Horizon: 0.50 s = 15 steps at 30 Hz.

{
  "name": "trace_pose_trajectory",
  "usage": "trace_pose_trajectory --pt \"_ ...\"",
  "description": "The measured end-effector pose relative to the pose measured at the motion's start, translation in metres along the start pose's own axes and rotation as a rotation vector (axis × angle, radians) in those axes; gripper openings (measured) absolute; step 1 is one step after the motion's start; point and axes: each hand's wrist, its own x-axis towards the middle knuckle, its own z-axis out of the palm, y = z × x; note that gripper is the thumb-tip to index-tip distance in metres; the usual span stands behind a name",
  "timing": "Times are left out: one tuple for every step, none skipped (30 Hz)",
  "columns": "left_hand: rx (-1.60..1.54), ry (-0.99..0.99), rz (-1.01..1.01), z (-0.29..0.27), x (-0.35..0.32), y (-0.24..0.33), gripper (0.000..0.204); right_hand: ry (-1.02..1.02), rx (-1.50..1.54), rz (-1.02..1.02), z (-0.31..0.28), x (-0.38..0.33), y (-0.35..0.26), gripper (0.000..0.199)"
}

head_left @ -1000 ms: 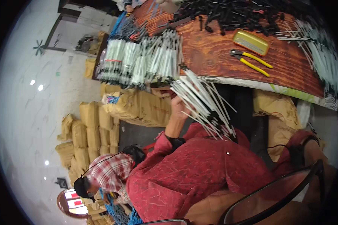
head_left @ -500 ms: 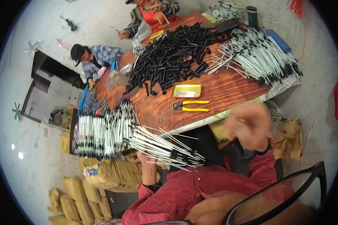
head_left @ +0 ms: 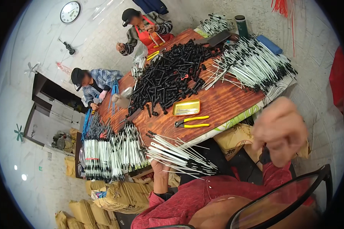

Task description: Assemble and secure bundles of electrical wires using connectors and fasteners on a production table.

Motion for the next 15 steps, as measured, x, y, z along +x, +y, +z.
trace_pose_trajectory --pt "-0.013 -0.010 -0.014 0.003 0.000 -0.002 0.032 0.003 -0.002 0.003 -0.002 0.004 -0.007 0.016" --pt "-0.026 -0.018 -0.026 0.004 0.000 -0.002 0.031 -0.044 -0.055 -0.052 -0.006 0.009 -0.011 0.008" --pt "-0.023 -0.014 -0.033 0.004 0.000 -0.001 0.031 -0.088 -0.110 -0.105 -0.010 0.010 -0.015 0.010" --pt "-0.021 -0.005 -0.037 0.000 0.001 0.000 0.032 -0.083 -0.110 -0.099 -0.007 0.011 -0.018 0.010" --pt "-0.019 0.004 -0.041 -0.004 0.002 0.001 0.034 -0.078 -0.115 -0.103 0.000 0.021 -0.016 0.009" --pt "-0.017 0.013 -0.044 -0.007 0.000 0.003 0.035 -0.071 -0.120 -0.106 -0.004 0.018 -0.019 0.009" --pt "-0.006 0.015 -0.046 -0.008 -0.001 0.006 0.035 -0.061 -0.122 -0.114 0.011 0.030 -0.013 0.009" --pt "-0.011 -0.011 -0.052 -0.009 -0.003 0.006 0.034 -0.050 -0.124 -0.122 0.015 0.028 -0.016 0.009" --pt "-0.016 -0.038 -0.059 -0.010 -0.005 0.005 0.034 -0.037 -0.127 -0.131 0.016 0.023 -0.019 0.010" --pt "-0.019 -0.067 -0.066 -0.011 -0.008 0.006 0.034 -0.024 -0.130 -0.141 0.012 0.018 -0.024 0.010" --pt "-0.006 -0.068 -0.069 -0.015 -0.010 0.006 0.034 -0.010 -0.134 -0.151 0.014 0.018 -0.021 0.011" --pt "-0.021 -0.069 -0.062 -0.020 -0.013 0.005 0.035 -0.001 -0.130 -0.162 0.013 0.008 -0.030 0.012" --pt "-0.036 -0.069 -0.055 -0.025 -0.016 0.005 0.035 0.008 -0.127 -0.173 0.014 0.001 -0.031 0.014" --pt "-0.052 -0.070 -0.047 -0.030 -0.020 0.008 0.035 0.016 -0.123 -0.184 0.014 -0.002 -0.030 0.015" --pt "-0.044 -0.068 -0.045 -0.032 -0.024 0.010 0.035 0.022 -0.124 -0.193 0.017 -0.002 -0.030 0.016"
